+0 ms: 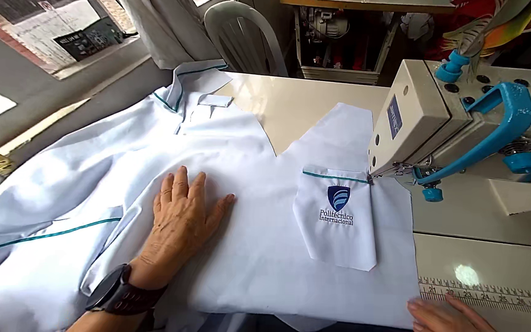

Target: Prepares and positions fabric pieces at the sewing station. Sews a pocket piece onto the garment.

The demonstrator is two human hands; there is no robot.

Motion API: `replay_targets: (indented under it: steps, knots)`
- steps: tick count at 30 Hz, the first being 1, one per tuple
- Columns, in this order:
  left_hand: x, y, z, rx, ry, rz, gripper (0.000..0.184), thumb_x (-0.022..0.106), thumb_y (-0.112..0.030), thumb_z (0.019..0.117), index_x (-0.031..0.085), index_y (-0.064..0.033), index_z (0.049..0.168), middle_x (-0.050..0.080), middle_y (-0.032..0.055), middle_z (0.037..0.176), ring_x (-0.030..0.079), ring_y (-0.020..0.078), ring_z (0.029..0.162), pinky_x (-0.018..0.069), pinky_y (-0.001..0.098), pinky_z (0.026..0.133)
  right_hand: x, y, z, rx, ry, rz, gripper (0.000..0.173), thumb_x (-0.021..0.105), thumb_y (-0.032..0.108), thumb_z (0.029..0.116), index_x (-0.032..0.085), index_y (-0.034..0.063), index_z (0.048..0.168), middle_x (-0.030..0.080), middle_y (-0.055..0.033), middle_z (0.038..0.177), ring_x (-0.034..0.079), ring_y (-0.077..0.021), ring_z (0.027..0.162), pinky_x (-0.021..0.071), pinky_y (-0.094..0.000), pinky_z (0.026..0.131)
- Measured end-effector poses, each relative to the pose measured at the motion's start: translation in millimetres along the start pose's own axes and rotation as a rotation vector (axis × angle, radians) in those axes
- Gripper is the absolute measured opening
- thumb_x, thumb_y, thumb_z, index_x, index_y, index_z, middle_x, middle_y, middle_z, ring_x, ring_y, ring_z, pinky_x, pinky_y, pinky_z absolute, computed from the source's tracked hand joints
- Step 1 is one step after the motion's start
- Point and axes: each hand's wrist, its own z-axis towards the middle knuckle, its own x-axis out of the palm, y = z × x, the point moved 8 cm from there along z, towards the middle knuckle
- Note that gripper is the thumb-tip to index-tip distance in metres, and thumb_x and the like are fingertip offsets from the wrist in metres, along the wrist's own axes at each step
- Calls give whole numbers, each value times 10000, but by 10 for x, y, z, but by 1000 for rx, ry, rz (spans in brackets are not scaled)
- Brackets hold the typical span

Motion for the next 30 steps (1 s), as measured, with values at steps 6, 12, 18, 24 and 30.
replay_targets:
  steps: [6,12,18,24,30]
  knots:
    - [226,-1187,145,-158,468,-686,687,759,-207,917,401,11,1462,692,167,1100,722,237,841,606,427,748,-449,10,728,-159,-523,27,255,536,221,1067,730,59,1094,736,-123,1186,666,-164,1185,507,-284,1052]
    - [415,-1458,275,-297,713,-861,674,790,-37,860,435,9,1431,607,72,796,580,134,670,513,309,669,102,-199,1417,-37,-475,-139,430,541,305,999,712,4,1254,661,-159,1370,616,-329,1303,501,-494,1071]
    - [311,-1297,152,-291,913,-558,607,673,-56,966,361,-2,1484,630,140,916,645,167,581,579,303,590,385,132,1084,-92,-111,-256,846,400,726,950,553,81,1475,461,-289,1536,445,-504,1416,329,-751,1085]
    - [147,-1060,618,-20,453,-355,235,731,-186,943,728,22,1052,697,155,843,676,297,788,553,513,766,-278,186,1514,-289,-397,-52,286,565,265,1010,785,82,1024,772,-61,1093,735,-164,1024,585,-294,899]
    - [543,-1363,1032,-48,515,-527,395,736,-72,921,604,46,1274,718,179,987,704,304,887,564,498,843,70,-116,2295,-317,-569,-197,193,616,142,934,778,43,901,753,-92,994,725,-247,952,601,-369,817]
